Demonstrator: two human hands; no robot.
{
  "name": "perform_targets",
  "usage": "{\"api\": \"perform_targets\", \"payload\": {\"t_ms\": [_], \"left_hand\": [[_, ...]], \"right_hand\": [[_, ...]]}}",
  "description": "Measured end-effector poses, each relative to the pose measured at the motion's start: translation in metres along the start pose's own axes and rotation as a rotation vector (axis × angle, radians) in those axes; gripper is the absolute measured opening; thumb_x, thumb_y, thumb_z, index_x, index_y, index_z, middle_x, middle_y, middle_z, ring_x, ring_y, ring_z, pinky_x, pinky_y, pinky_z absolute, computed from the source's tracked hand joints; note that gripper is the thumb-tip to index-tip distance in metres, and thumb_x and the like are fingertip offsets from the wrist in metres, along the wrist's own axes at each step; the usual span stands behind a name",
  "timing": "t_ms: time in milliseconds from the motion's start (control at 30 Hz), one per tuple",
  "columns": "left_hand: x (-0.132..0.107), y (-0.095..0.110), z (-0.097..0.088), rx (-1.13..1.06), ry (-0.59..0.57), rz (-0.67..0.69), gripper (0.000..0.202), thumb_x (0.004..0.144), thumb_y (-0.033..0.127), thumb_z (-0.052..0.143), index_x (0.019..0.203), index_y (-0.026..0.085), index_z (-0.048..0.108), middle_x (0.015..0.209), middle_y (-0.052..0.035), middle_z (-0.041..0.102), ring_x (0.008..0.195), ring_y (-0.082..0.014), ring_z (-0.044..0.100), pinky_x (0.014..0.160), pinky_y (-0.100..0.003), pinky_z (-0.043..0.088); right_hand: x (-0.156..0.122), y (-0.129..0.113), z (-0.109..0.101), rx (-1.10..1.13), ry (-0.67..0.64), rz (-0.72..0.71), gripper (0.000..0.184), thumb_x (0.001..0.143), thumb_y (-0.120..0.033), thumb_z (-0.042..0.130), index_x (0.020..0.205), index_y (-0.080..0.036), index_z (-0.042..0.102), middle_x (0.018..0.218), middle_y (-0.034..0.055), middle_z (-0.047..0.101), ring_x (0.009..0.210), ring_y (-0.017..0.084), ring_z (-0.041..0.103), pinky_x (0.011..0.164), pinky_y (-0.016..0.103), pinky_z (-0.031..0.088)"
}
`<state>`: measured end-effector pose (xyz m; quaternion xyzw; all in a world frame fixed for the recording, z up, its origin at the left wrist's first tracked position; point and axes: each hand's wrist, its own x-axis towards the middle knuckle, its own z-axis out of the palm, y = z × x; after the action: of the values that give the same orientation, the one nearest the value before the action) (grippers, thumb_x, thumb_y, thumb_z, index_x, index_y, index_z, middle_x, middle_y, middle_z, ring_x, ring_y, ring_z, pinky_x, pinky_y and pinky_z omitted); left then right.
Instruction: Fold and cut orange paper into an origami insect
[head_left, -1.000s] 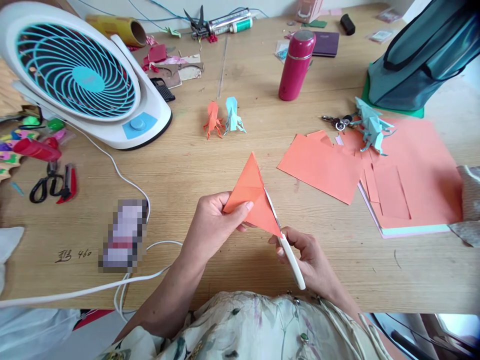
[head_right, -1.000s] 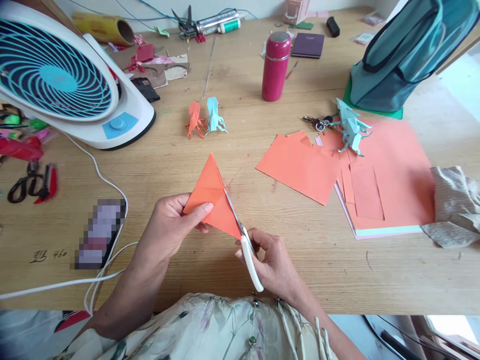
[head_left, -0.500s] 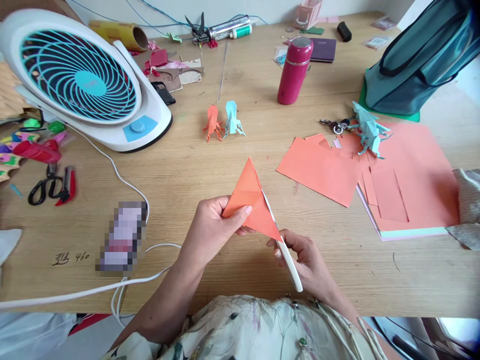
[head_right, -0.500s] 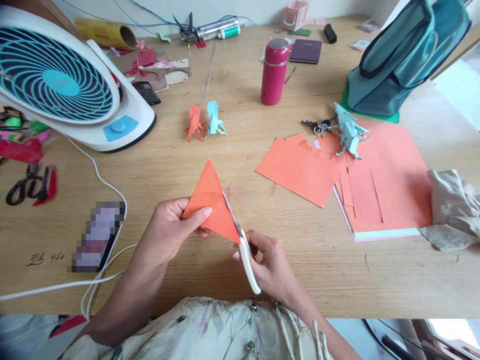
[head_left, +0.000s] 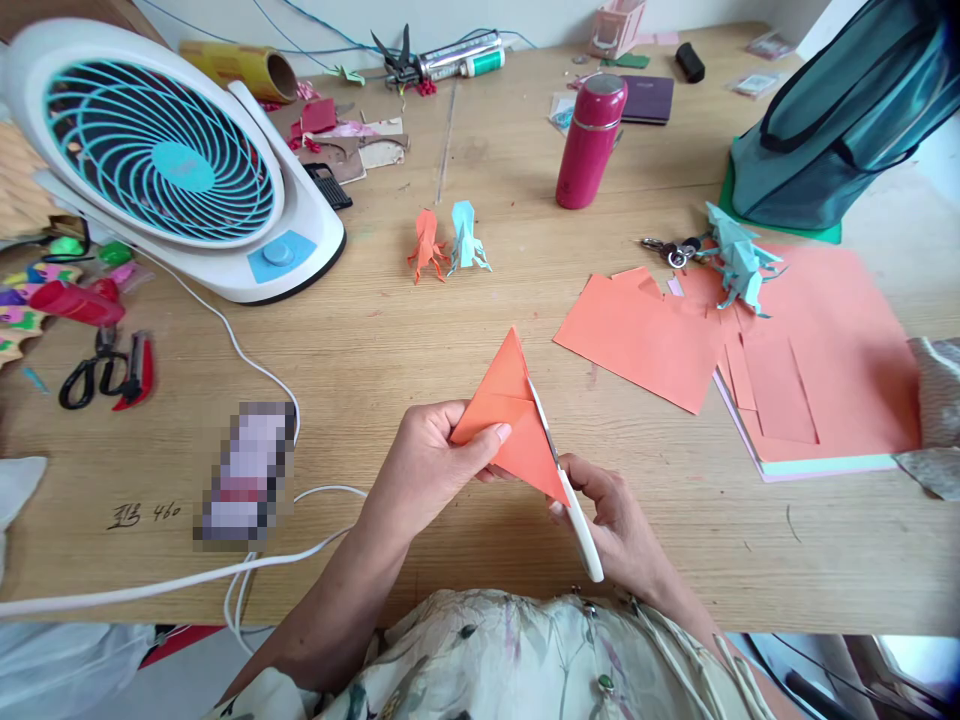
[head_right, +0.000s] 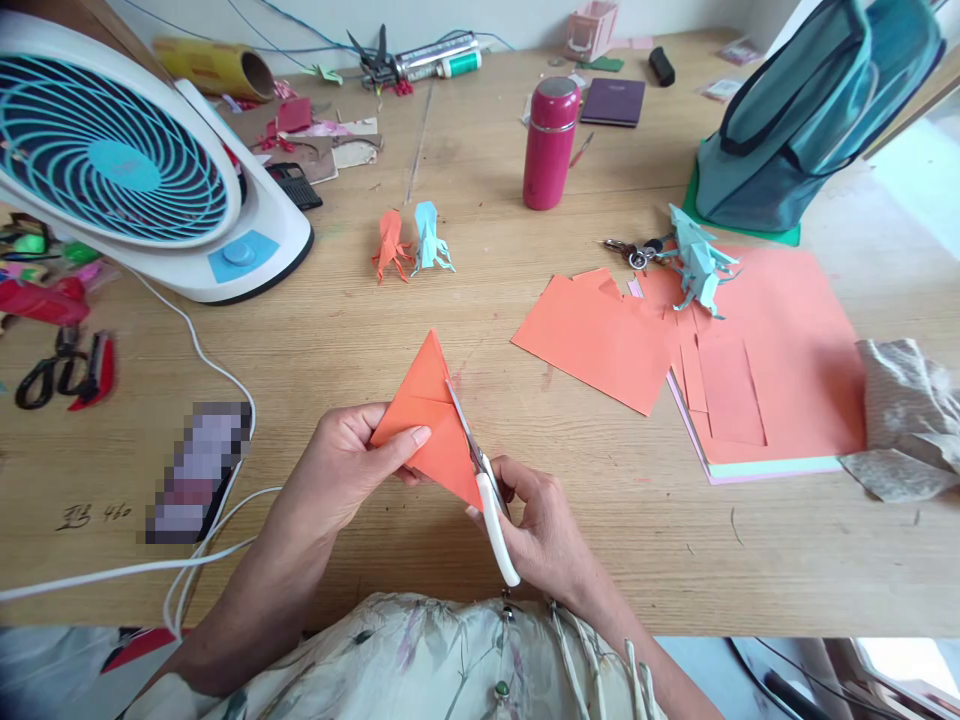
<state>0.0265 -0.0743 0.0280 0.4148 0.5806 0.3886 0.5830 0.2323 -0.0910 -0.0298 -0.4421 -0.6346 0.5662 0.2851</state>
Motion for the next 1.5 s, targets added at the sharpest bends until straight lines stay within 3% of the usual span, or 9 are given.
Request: {"api": "perform_targets", "payload": {"t_ms": [367,500,633,1000,1300,1500], "left_hand": [[0.000,0.000,0.001,0.041,-0.039,-0.040,0.023,0.081,0.037,0.069,0.080,0.014,0.070,0.073,-0.0022,0.071,0.061,-0.0135,0.064,0.056,-0.023,0.053],[0.002,0.003,-0.003,0.106,-0.063,0.070,0.031,0.087,0.044,0.066,0.077,0.015,0.063,0.069,0.0015,0.058,0.062,-0.0103,0.052,0.056,-0.020,0.043],[0.009,0.006,-0.007,0.109,0.003,0.166,0.040,0.093,0.048,0.059,0.070,0.016,0.054,0.064,0.0040,0.045,0.059,-0.0082,0.039,0.054,-0.020,0.032],[0.018,0.000,-0.004,0.074,0.078,0.103,0.040,0.084,0.045,0.066,0.062,0.018,0.047,0.058,0.0060,0.039,0.052,-0.0067,0.033,0.049,-0.021,0.025],[0.020,0.001,-0.007,0.131,0.061,0.083,0.039,0.085,0.043,0.063,0.062,0.018,0.046,0.058,0.0057,0.041,0.052,-0.0068,0.034,0.048,-0.021,0.026],[0.019,-0.004,-0.005,0.163,0.036,0.072,0.041,0.085,0.043,0.062,0.060,0.018,0.042,0.057,0.0057,0.037,0.052,-0.0071,0.032,0.048,-0.021,0.025]], "right_hand": [[-0.002,0.003,0.003,0.034,0.027,-0.011,0.029,0.089,-0.041,0.063,0.071,-0.019,0.053,0.063,-0.0038,0.046,0.059,0.012,0.040,0.057,0.025,0.032],[-0.003,0.005,0.004,0.030,0.023,0.009,0.028,0.090,-0.039,0.060,0.072,-0.019,0.054,0.066,-0.0028,0.049,0.062,0.012,0.041,0.058,0.025,0.034],[-0.005,0.006,0.005,0.009,0.018,0.022,0.028,0.091,-0.039,0.058,0.073,-0.018,0.056,0.067,-0.0019,0.051,0.063,0.013,0.042,0.060,0.025,0.036],[-0.002,0.003,0.007,0.058,-0.018,0.065,0.031,0.085,-0.047,0.065,0.074,-0.019,0.057,0.067,-0.0018,0.051,0.066,0.014,0.043,0.062,0.026,0.037],[-0.003,-0.005,0.005,0.080,-0.093,0.154,0.028,0.087,-0.045,0.064,0.078,-0.018,0.060,0.073,-0.0008,0.055,0.072,0.015,0.046,0.064,0.026,0.037],[-0.001,-0.006,0.005,0.076,-0.071,0.157,0.029,0.087,-0.045,0.064,0.078,-0.018,0.062,0.073,0.0000,0.058,0.073,0.017,0.052,0.065,0.026,0.043]]}}
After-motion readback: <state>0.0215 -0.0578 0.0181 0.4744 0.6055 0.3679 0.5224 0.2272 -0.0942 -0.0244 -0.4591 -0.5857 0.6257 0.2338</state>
